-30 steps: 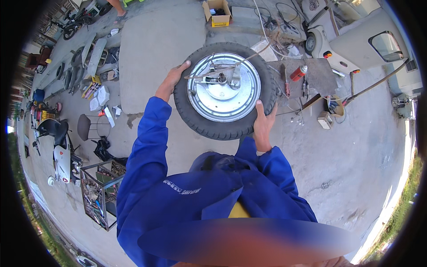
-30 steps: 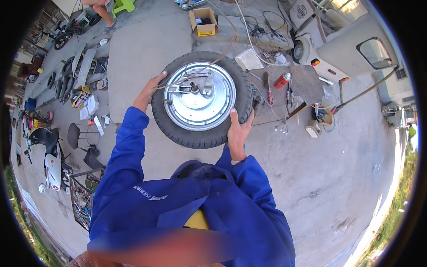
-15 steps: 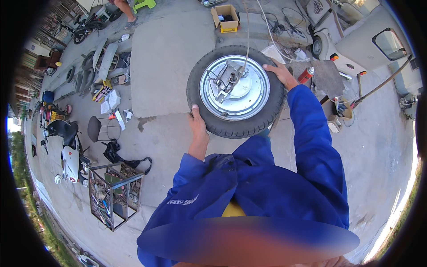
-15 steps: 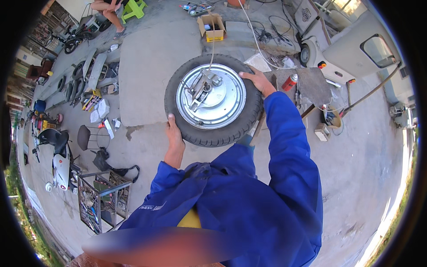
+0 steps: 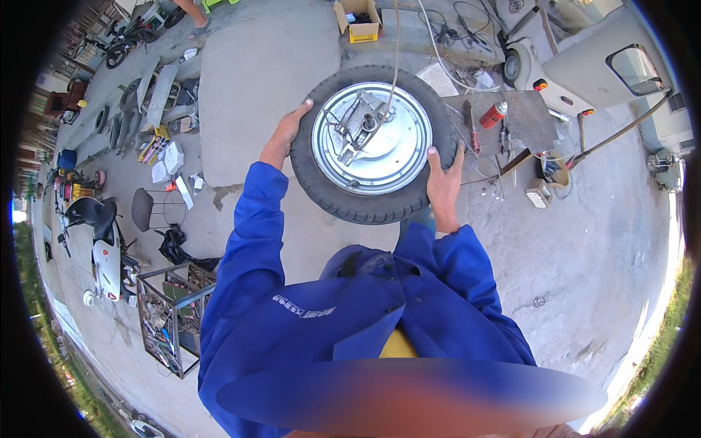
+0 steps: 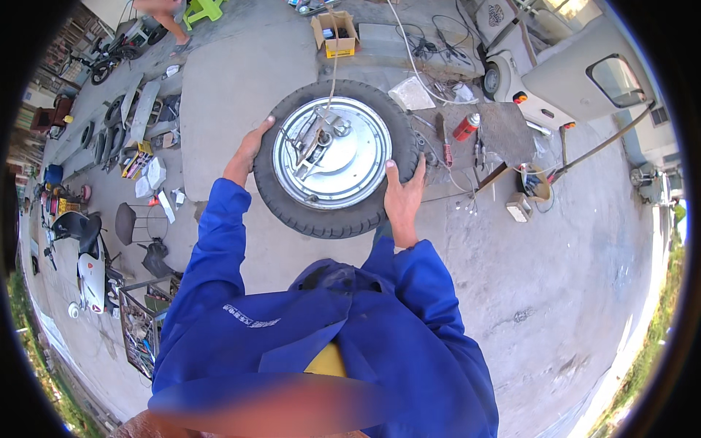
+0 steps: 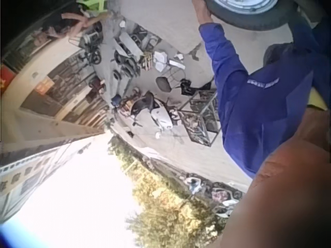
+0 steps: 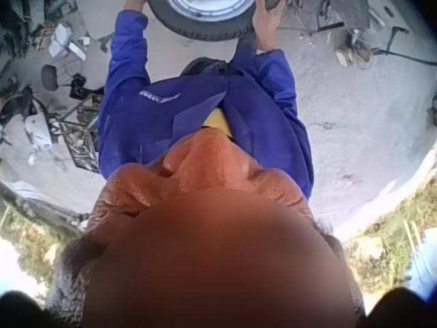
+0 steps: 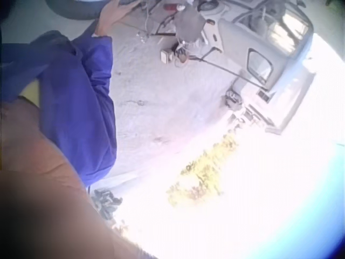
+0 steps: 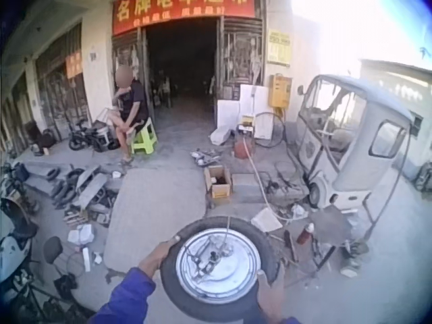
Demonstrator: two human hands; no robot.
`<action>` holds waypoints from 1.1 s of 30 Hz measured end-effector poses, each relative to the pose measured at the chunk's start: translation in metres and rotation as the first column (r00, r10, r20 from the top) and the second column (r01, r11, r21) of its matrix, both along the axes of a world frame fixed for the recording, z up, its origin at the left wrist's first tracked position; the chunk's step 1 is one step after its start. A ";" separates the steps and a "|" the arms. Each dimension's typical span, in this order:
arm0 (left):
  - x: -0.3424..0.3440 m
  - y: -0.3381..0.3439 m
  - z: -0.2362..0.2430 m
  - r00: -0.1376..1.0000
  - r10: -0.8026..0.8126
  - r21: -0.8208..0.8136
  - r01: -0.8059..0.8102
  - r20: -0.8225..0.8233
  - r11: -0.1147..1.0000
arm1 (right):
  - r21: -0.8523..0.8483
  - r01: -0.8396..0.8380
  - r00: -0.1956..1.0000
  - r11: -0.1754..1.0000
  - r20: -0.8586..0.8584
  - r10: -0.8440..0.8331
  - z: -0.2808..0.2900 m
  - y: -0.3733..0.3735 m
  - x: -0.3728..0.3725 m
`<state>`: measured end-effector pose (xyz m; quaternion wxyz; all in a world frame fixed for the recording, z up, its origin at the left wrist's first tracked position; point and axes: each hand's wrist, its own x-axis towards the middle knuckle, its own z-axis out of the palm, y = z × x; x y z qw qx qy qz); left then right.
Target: The person holds a small tire mounted on a balancing machine and repeatedly rotates it by hand. The person adjusts the tire's position on the machine and continues rotating it to check balance.
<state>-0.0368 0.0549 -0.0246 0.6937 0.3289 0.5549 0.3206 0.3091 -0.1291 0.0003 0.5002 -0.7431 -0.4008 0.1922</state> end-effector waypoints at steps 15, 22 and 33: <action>0.085 -0.194 -0.028 0.720 0.687 0.078 -0.694 0.095 0.716 | -0.255 -0.697 0.686 0.670 0.031 0.727 0.031 0.207 0.081; 0.057 -0.163 -0.022 0.763 0.630 0.030 -0.640 0.144 0.768 | -0.137 -0.574 0.818 0.807 -0.080 0.569 0.007 0.169 0.086; 0.006 -0.002 -0.011 0.995 0.092 0.114 -0.094 0.023 0.989 | 0.092 -0.059 0.990 0.994 -0.126 0.071 0.001 0.004 0.013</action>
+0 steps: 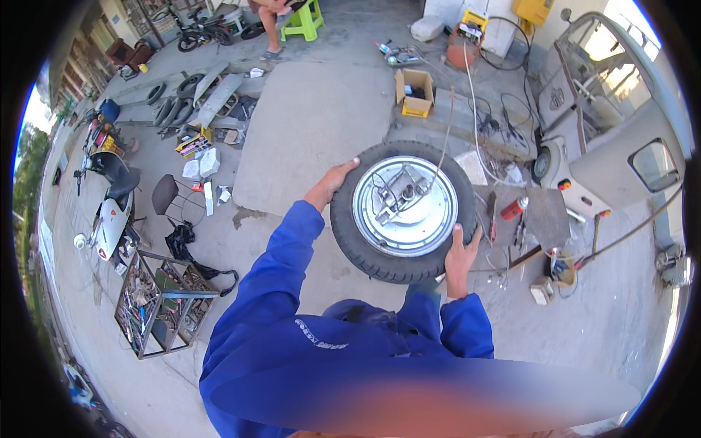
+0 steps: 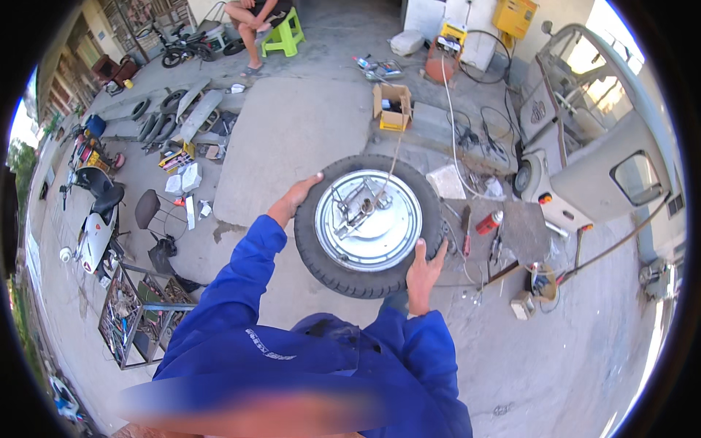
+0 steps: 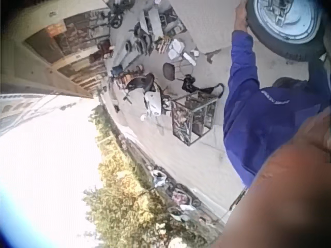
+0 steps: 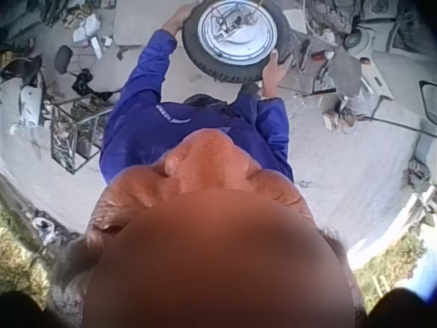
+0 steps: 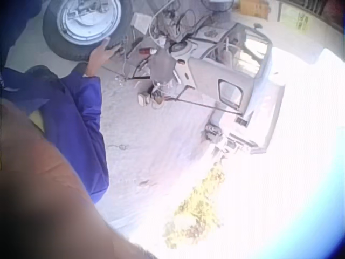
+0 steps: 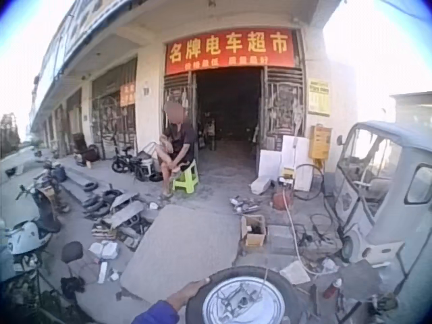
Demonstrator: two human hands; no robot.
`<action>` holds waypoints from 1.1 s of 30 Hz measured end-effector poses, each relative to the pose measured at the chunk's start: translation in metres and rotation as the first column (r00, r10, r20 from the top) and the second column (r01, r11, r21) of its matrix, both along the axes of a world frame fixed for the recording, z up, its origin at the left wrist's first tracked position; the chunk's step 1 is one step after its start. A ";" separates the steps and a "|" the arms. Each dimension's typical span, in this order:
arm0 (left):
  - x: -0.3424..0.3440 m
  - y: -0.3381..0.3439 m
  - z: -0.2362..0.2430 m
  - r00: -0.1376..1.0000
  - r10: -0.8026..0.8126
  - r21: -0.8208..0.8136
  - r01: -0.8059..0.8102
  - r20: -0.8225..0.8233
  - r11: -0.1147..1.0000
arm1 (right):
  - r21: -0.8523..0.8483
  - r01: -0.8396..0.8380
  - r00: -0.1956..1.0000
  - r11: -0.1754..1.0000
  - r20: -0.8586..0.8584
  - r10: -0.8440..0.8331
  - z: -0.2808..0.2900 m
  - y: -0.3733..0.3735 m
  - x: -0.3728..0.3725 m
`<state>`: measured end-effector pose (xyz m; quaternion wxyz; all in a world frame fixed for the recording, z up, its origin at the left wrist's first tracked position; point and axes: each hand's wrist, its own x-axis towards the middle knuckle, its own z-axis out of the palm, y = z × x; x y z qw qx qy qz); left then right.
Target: The person holds a small tire mounted on a balancing machine and repeatedly rotates it by hand. The person adjusts the tire's position on the machine and continues rotating it to check balance.
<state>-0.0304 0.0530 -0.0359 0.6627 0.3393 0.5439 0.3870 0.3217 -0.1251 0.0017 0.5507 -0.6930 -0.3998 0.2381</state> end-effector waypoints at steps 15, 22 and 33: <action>0.097 -0.209 -0.033 0.730 0.678 -0.023 -0.682 -0.088 0.731 | -0.300 -0.731 0.602 0.613 0.139 0.786 0.009 0.231 0.076; 0.059 -0.222 0.002 0.879 0.475 -0.228 -0.453 0.051 0.862 | -0.433 -0.550 0.543 0.714 0.464 0.700 0.043 0.219 0.038; 0.005 -0.022 0.036 0.972 -0.012 0.076 0.030 -0.236 0.997 | -0.037 -0.160 0.952 0.986 -0.271 0.144 -0.006 -0.021 0.010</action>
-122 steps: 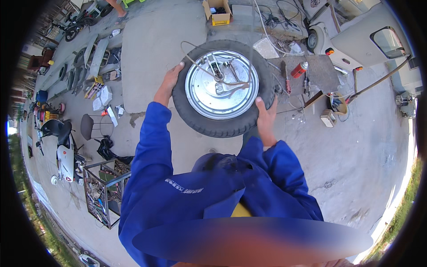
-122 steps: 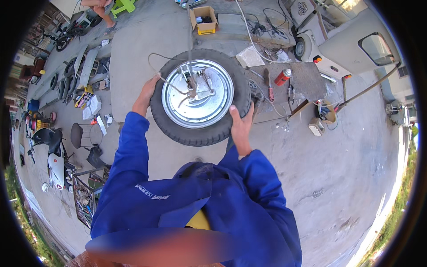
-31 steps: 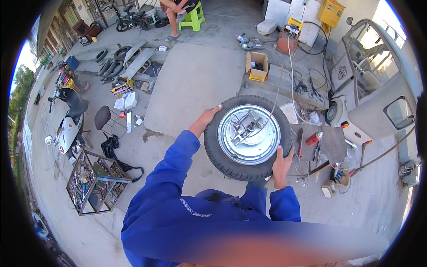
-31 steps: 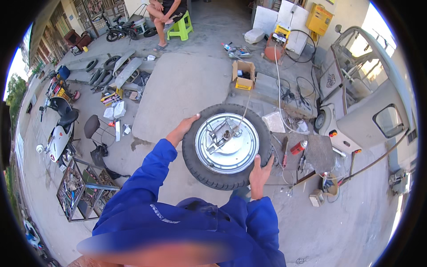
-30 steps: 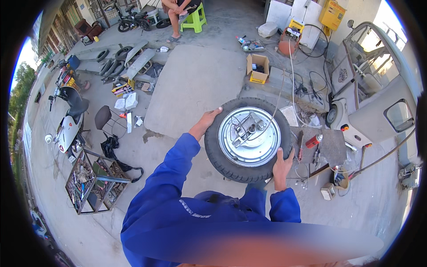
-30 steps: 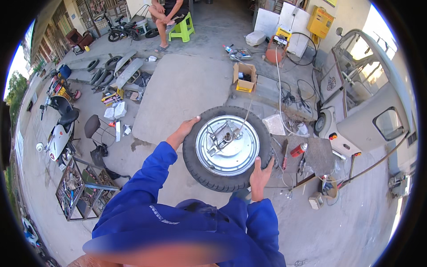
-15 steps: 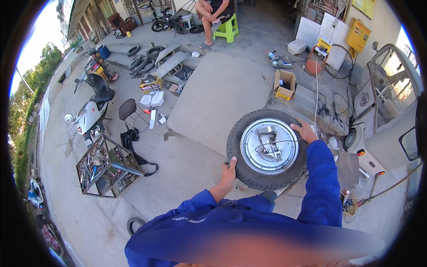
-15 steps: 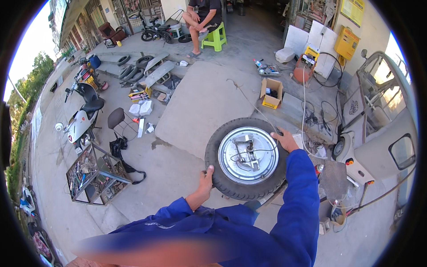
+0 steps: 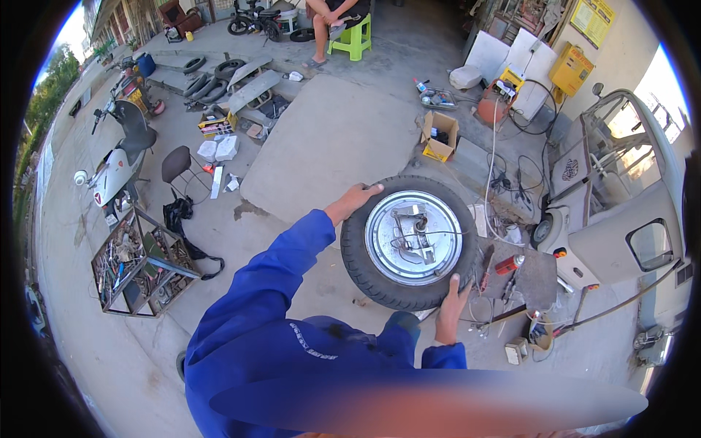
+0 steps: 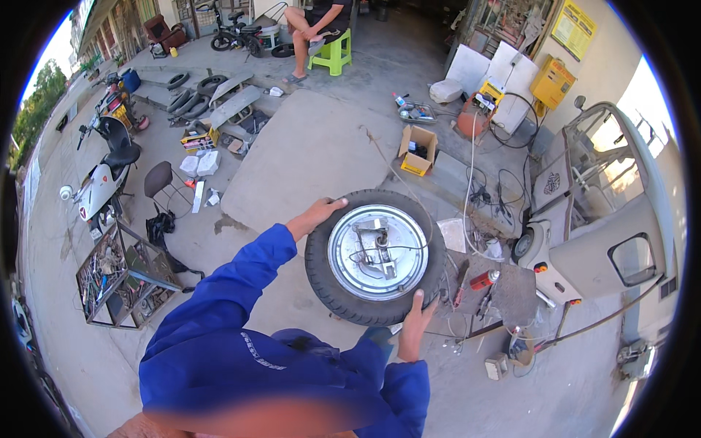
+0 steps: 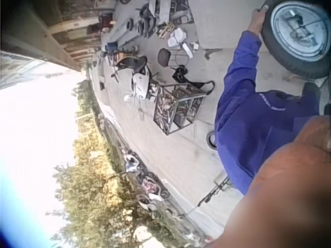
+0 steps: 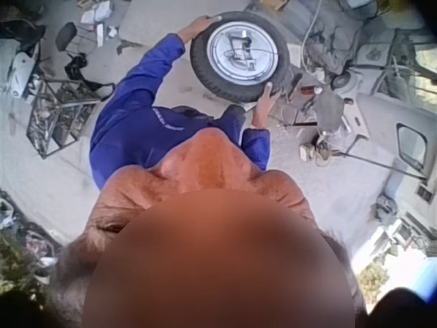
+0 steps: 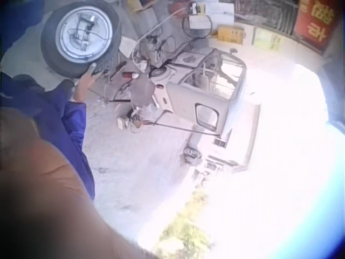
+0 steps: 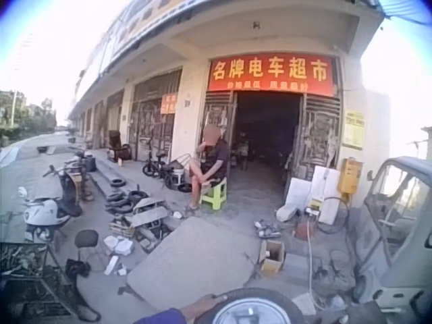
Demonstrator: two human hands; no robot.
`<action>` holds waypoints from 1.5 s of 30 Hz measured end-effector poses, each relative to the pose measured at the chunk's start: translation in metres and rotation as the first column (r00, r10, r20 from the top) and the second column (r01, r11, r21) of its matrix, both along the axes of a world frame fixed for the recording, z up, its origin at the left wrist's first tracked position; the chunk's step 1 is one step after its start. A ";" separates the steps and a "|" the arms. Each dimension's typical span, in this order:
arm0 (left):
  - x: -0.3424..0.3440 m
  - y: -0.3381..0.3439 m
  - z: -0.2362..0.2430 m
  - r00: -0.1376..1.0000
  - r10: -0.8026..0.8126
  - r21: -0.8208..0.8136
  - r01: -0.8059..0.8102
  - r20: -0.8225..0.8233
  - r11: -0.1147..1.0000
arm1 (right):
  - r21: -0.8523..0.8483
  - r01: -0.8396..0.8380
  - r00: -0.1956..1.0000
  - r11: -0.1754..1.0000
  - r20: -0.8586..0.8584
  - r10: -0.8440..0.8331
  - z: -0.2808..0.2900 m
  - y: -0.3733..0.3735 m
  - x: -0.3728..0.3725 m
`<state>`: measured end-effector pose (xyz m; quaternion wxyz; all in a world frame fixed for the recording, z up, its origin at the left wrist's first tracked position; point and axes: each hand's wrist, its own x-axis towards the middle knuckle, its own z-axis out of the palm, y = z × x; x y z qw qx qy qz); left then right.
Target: The person holds a small tire mounted on a balancing machine and repeatedly rotates it by hand. The person adjusts the tire's position on the machine and continues rotating it to check balance.
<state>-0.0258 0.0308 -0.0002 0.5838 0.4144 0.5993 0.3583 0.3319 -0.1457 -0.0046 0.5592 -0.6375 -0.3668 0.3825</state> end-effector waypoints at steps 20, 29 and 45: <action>-0.004 0.019 -0.018 0.989 -0.095 -0.020 0.098 0.114 0.995 | 0.020 0.132 0.985 0.991 0.106 -0.133 0.026 -0.004 -0.039; 0.014 -0.087 -0.036 0.901 0.406 -0.025 -0.407 0.156 0.913 | -0.067 -0.223 0.973 0.973 0.042 0.226 0.012 0.092 0.042; 0.006 -0.065 -0.010 0.980 0.195 0.046 -0.197 0.041 0.979 | -0.050 0.021 1.000 0.999 -0.022 -0.022 0.002 0.015 0.006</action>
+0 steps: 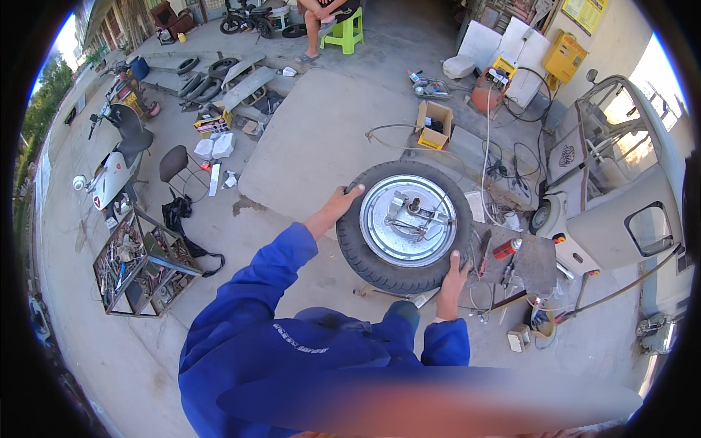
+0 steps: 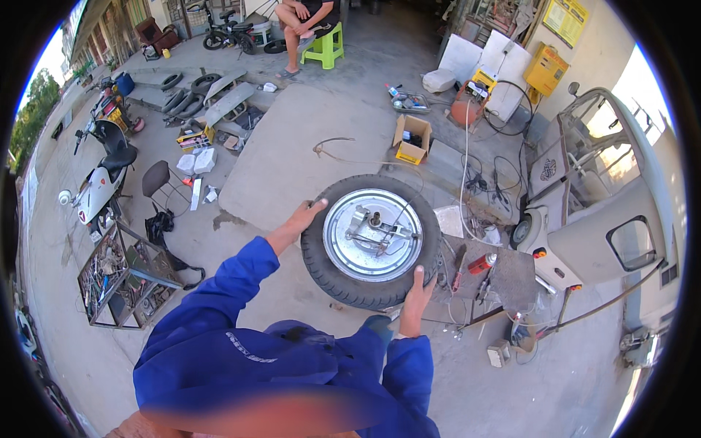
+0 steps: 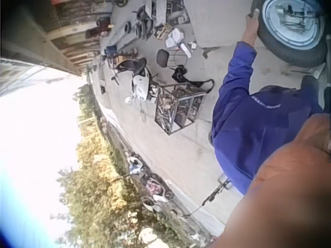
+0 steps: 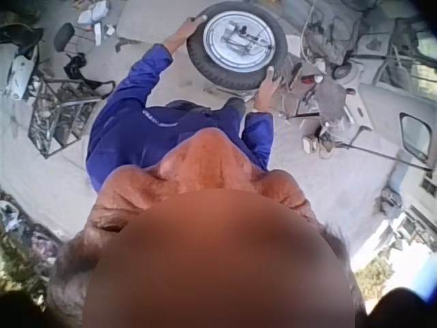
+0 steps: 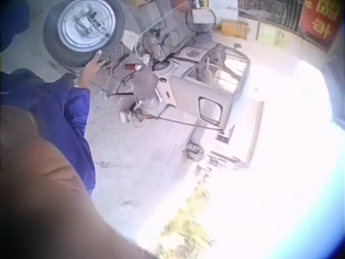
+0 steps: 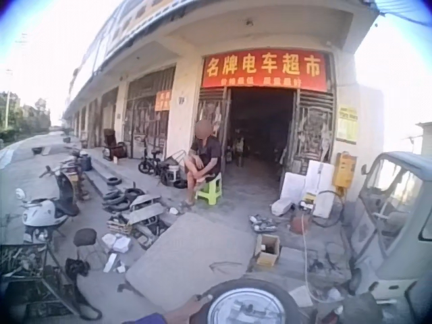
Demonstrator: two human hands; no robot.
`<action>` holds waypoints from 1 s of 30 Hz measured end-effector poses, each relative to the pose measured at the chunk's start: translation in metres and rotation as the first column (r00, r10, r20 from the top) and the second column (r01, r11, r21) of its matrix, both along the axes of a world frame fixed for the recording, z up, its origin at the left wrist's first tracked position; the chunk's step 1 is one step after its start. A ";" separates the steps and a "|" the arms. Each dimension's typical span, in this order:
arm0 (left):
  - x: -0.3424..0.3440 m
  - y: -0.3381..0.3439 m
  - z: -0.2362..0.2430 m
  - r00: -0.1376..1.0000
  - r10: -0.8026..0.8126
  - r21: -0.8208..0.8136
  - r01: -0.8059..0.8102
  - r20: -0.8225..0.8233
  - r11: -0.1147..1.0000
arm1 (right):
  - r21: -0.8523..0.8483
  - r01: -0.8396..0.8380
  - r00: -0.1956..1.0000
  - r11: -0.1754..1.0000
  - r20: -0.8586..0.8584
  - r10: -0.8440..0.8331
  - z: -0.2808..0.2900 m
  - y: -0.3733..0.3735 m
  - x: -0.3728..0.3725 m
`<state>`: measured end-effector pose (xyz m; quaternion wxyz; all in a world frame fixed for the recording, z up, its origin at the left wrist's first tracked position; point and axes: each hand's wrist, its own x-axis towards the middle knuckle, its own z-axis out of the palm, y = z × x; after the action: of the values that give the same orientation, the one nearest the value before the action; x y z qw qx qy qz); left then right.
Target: The person holds a small tire mounted on a balancing machine and repeatedly rotates it by hand. The person adjusts the tire's position on the machine and continues rotating it to check balance.
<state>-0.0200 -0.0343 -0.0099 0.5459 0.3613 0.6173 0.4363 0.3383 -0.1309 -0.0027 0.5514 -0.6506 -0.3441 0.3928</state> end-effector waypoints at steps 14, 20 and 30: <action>-0.003 0.021 -0.010 0.983 0.039 -0.056 -0.030 0.179 0.998 | 0.017 0.022 0.986 1.000 0.164 -0.024 -0.005 0.025 0.002; 0.051 -0.078 -0.034 0.850 0.486 -0.083 -0.480 0.200 0.873 | -0.068 -0.437 0.886 0.897 0.140 0.442 0.020 0.133 0.054; 0.012 -0.020 -0.010 0.960 0.220 -0.110 -0.203 0.175 0.973 | 0.050 -0.135 0.979 0.990 0.160 0.126 -0.016 0.075 0.036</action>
<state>-0.0080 -0.0541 -0.0194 0.5673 0.2255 0.6178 0.4955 0.3747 -0.0560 -0.0183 0.5152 -0.6384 -0.4399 0.3654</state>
